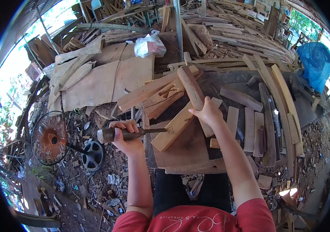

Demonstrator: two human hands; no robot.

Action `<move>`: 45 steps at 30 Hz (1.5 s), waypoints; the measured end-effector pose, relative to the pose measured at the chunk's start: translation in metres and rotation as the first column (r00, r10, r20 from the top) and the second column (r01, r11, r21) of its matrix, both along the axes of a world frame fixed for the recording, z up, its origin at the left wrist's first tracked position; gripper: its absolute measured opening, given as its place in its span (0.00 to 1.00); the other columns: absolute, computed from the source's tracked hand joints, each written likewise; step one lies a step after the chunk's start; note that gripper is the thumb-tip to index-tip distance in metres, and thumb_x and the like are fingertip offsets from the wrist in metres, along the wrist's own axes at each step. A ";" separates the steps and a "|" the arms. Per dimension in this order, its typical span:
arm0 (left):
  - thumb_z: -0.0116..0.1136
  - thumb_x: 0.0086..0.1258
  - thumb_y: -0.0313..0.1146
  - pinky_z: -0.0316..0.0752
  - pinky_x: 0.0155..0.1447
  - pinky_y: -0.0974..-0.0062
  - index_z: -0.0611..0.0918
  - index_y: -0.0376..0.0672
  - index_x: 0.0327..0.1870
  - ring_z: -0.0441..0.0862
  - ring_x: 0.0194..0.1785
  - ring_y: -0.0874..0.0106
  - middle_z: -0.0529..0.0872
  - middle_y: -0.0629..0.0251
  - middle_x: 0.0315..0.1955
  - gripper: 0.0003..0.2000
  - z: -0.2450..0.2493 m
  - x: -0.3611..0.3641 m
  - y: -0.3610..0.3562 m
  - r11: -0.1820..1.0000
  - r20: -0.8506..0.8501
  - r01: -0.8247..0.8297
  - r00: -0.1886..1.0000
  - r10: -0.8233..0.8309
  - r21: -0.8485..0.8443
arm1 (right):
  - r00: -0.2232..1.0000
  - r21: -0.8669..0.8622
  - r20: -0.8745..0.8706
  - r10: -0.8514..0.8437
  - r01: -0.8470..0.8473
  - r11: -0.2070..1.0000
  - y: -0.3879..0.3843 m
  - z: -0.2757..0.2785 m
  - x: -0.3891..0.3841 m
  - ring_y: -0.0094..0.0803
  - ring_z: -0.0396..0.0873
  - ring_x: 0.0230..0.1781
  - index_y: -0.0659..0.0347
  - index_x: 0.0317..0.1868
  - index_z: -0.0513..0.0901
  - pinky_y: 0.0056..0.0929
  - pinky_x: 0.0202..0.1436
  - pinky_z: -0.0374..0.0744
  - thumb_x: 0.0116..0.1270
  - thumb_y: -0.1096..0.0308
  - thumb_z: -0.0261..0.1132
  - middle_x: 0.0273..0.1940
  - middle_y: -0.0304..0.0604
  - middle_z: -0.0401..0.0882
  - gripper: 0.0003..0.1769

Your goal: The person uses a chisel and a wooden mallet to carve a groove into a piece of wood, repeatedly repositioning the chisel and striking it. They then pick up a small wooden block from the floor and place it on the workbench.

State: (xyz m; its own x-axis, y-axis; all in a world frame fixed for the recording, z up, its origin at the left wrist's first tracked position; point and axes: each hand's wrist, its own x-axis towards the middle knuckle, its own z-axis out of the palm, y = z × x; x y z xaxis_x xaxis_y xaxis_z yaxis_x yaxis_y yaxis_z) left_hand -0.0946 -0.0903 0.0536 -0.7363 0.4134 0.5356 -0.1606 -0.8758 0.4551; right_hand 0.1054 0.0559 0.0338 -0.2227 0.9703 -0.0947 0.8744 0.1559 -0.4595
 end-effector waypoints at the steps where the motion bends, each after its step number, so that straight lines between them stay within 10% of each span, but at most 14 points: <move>1: 0.56 0.58 0.41 0.60 0.24 0.78 0.67 0.42 0.28 0.62 0.17 0.75 0.68 0.66 0.16 0.14 0.000 0.001 0.000 1.000 0.001 0.001 1.000 -0.001 -0.001 | 1.000 0.024 -0.001 -0.006 0.006 1.000 0.000 -0.002 0.000 0.46 0.78 0.47 0.65 0.59 0.59 0.40 0.47 0.77 0.51 0.42 0.65 0.46 0.56 0.77 0.46; 27: 0.53 0.64 0.30 0.64 0.21 0.78 0.67 0.41 0.35 0.67 0.20 0.76 0.70 0.66 0.21 0.07 0.013 0.028 0.013 0.993 -0.180 -0.061 0.983 0.043 -0.096 | 1.000 0.055 -0.009 -0.009 0.009 0.998 -0.001 -0.004 -0.001 0.46 0.77 0.49 0.67 0.63 0.55 0.39 0.49 0.76 0.50 0.42 0.66 0.48 0.57 0.76 0.50; 35: 0.62 0.55 0.23 0.66 0.26 0.85 0.73 0.40 0.20 0.69 0.20 0.85 0.74 0.74 0.17 0.09 0.020 0.034 0.022 0.863 -0.317 -0.271 0.938 0.139 -0.426 | 0.985 0.048 0.119 0.126 -0.133 0.990 0.000 0.027 0.011 0.47 0.77 0.48 0.66 0.55 0.66 0.40 0.50 0.75 0.51 0.43 0.65 0.46 0.58 0.77 0.41; 43: 0.58 0.56 0.21 0.65 0.22 0.85 0.71 0.40 0.22 0.70 0.18 0.83 0.74 0.72 0.16 0.08 0.028 0.041 0.033 0.852 -0.409 -0.305 0.904 0.120 -0.424 | 0.633 0.436 -0.598 0.491 -0.256 0.863 -0.048 0.186 0.030 0.33 0.78 0.43 0.67 0.54 0.70 0.31 0.48 0.73 0.47 0.47 0.69 0.42 0.51 0.79 0.40; 45: 0.58 0.55 0.21 0.65 0.23 0.85 0.71 0.40 0.22 0.71 0.18 0.83 0.73 0.72 0.15 0.08 0.032 0.042 0.036 0.869 -0.480 -0.375 0.856 0.192 -0.322 | 0.691 0.449 -0.444 0.571 -0.381 0.809 -0.069 0.197 0.024 0.35 0.77 0.41 0.67 0.51 0.71 0.33 0.47 0.74 0.46 0.48 0.70 0.40 0.50 0.79 0.38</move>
